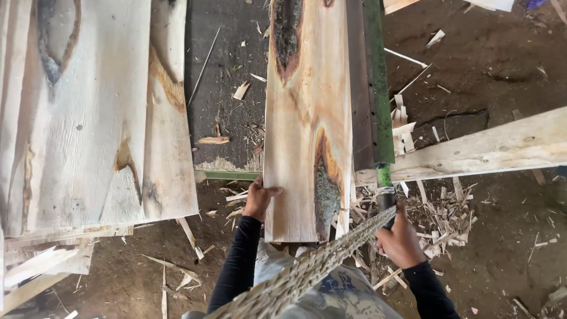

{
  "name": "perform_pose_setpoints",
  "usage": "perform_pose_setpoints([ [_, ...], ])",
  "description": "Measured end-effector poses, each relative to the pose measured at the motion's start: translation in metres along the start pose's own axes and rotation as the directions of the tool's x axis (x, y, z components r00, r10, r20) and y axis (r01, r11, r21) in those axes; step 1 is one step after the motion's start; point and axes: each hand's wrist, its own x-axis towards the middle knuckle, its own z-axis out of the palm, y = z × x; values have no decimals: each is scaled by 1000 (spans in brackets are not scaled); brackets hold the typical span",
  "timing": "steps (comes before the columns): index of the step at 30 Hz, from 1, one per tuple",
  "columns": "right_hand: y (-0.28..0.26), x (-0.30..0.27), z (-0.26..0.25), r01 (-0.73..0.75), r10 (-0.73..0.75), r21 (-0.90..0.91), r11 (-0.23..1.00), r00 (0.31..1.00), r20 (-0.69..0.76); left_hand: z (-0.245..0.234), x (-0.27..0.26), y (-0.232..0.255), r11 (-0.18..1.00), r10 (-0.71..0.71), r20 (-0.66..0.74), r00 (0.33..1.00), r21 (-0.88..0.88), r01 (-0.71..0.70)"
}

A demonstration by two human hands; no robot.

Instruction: Cutting and trimming thin wood boards using a manual lever-operated guillotine cutter.

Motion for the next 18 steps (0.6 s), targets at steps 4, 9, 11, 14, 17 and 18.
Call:
perform_pose_setpoints([
  [4, -10, -6, -9, -104, 104, -55, 993, 995, 1, 0, 3, -1, 999, 39, 14, 999, -32, -38],
  [9, -6, -1, 4, -105, 103, -12, 994, 991, -80, -1, 1, -1, 999, -14, -22, 1000, 33, 15],
  [11, 20, 19, 25, -79, 87, 86, 993, 993, -84, 0, 3, 4, 998, -15, -34, 999, 56, 17],
  [14, 43, 36, 47, -61, 60, -6, 998, 991, -123, -2, 6, -3, 999, -27, 11, 1000, -38, 28],
  [17, 19, 24, 35, -125, 127, 52, 991, 991, -41, -2, 10, -7, 995, -50, -31, 998, 90, 52],
  [18, 21, 22, 29, -100, 102, 60, 993, 995, -25, 0, 9, -5, 997, -52, -33, 998, 62, 53],
])
